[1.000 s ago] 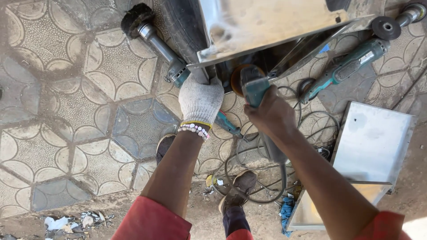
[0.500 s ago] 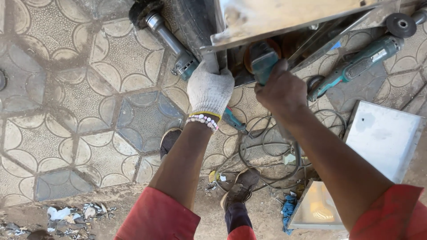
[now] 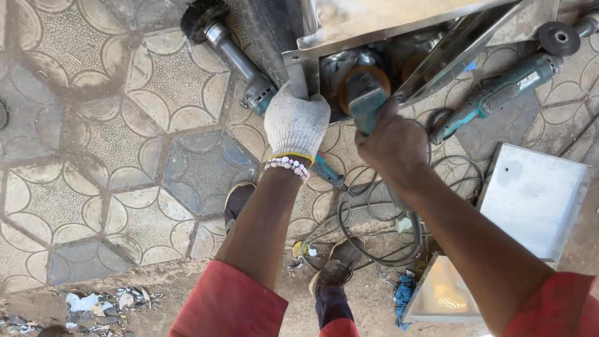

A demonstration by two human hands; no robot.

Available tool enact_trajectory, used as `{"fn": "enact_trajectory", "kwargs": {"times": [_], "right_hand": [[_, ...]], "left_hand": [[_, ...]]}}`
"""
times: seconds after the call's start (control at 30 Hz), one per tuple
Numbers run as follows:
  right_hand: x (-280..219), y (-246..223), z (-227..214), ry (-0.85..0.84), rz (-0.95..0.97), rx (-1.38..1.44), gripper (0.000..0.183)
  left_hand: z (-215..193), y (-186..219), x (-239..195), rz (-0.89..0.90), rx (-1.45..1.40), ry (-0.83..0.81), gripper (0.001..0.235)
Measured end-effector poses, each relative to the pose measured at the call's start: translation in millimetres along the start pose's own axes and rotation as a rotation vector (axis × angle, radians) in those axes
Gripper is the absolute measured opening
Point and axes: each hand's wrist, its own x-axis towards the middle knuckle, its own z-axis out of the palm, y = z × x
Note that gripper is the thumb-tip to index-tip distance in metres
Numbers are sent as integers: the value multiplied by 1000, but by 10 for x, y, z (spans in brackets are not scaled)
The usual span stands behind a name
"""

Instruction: Polishing the interior surfaces and edges of a stainless steel box using a handheld angle grinder.

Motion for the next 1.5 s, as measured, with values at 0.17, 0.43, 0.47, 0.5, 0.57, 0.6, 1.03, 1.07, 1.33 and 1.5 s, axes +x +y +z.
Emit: {"fn": "enact_trajectory", "kwargs": {"times": [0.17,0.43,0.47,0.5,0.57,0.6,1.03,1.07,1.33,1.5], "right_hand": [[-124,-141,29,-82,-48,6,68],[845,280,194,99,56,230,77],[969,233,227,113,66,268,81],[1011,148,218,117,69,271,81],[1102,-42,190,62,57,229,80],[1038,-131,156,64,55,234,80],[77,222,-231,-121,33,125,83],[110,317,-204,-111,64,214,87],[977,149,-232,-35,101,377,98],[1330,-88,-527,-183,168,316,113]], "left_hand": [[34,-195,154,62,67,-37,36],[5,-32,93,47,-48,-41,49],[-11,-37,96,41,-48,-39,49],[3,-50,99,46,-47,-40,49],[10,-73,111,40,-52,-42,51],[22,-75,151,43,-48,-40,51],[-34,80,153,-28,112,-72,35],[-81,155,59,-58,83,-90,38],[-61,211,37,-51,33,-84,42],[-64,246,116,13,171,-100,27]]}}
